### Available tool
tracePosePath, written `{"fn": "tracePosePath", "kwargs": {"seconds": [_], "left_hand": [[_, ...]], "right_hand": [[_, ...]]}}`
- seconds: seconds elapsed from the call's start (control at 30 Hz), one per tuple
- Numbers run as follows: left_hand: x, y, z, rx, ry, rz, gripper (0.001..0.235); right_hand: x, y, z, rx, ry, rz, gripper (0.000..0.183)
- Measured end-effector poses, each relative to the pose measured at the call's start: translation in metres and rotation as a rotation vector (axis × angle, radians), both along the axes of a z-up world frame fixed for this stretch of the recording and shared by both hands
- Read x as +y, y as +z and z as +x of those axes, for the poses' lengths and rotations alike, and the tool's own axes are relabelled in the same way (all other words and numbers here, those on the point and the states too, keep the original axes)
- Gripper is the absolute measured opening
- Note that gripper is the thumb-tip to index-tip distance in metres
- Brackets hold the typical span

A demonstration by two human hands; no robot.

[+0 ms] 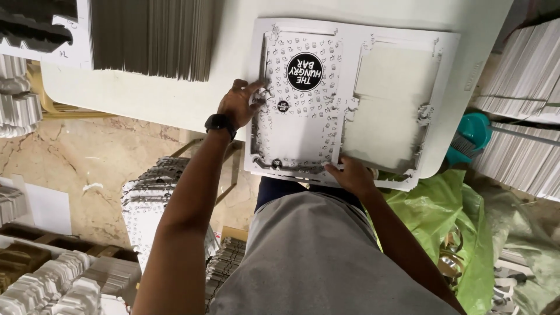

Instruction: Removing waste material from die-cut cardboard sheets to produce food packaging boxes and stacking them.

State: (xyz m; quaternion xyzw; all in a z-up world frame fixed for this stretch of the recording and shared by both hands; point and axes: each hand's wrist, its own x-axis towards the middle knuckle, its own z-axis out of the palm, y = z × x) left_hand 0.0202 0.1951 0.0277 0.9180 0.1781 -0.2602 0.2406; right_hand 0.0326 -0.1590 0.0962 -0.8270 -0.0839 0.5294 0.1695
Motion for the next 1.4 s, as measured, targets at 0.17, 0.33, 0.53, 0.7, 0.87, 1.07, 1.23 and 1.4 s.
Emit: {"fn": "tracePosePath", "kwargs": {"seconds": [0.17,0.33,0.53,0.7,0.87,1.07,1.23,1.4], "left_hand": [[-0.005,-0.071,-0.013,0.081,0.007,-0.085,0.092],[-0.011,-0.03,0.0,0.041,0.028,-0.043,0.064],[-0.023,-0.065,-0.021,0.043,0.106,-0.128,0.068],[-0.023,-0.017,-0.005,0.112,0.009,0.051,0.066],[-0.025,-0.024,-0.009,0.054,0.05,0.023,0.059],[-0.036,0.006,-0.002,0.01,0.095,0.06,0.05],[-0.042,0.016,0.001,-0.024,0.022,0.165,0.052],[-0.049,0.05,0.008,-0.032,0.028,0.096,0.056]], "right_hand": [[-0.015,-0.016,-0.005,-0.108,-0.057,0.068,0.061],[-0.08,-0.053,0.01,-0.447,-0.2,0.141,0.041],[-0.172,-0.098,0.094,-0.921,-0.123,0.241,0.037],[-0.176,-0.07,0.139,-0.843,-0.04,0.224,0.078],[-0.179,-0.079,0.149,-0.668,0.092,0.085,0.095],[-0.194,-0.108,0.154,-0.701,-0.001,0.251,0.057],[-0.19,-0.098,0.153,-0.621,0.014,0.163,0.064],[-0.182,-0.077,0.151,-0.556,-0.035,0.167,0.052]]}}
